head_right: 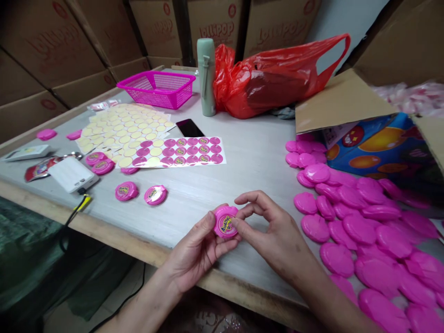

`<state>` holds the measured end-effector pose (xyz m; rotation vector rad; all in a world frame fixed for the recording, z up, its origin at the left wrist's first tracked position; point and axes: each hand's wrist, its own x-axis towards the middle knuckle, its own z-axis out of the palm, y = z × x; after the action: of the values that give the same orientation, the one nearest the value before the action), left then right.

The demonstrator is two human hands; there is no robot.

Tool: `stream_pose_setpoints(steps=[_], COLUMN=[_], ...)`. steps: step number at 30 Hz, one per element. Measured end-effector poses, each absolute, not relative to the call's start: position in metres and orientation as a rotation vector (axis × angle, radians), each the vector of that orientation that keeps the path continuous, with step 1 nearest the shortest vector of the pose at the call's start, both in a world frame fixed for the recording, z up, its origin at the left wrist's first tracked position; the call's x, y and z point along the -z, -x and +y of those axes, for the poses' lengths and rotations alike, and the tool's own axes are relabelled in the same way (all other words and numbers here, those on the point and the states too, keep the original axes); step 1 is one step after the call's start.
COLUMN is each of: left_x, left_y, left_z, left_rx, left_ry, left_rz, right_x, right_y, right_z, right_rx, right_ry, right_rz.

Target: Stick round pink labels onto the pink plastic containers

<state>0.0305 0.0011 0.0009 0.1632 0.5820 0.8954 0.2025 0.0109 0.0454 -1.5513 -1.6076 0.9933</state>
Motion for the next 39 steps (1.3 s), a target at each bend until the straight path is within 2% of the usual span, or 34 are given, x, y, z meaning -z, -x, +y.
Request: stream_pose_setpoints(steps=[20,36,39], left_x=[-0.009,-0.006,-0.007], left_y=[-0.031,-0.028,-0.027], left_z=[-0.001,-0.001,-0.001], left_rx=[-0.911,-0.929,-0.903], left_ry=[-0.244,-0.177,-0.176], left_rz=[0.669,0.6,0.598], right_x=[-0.048,-0.037,-0.035], right_y=[-0.193,-0.192,-0.199], right_z=[0.007,0.004,0.009], right_rx=[-0.74,-0.409,-0.449], right_ry=[1.622,1.438,1.454], right_rz=[-1.727,-1.824,-1.739])
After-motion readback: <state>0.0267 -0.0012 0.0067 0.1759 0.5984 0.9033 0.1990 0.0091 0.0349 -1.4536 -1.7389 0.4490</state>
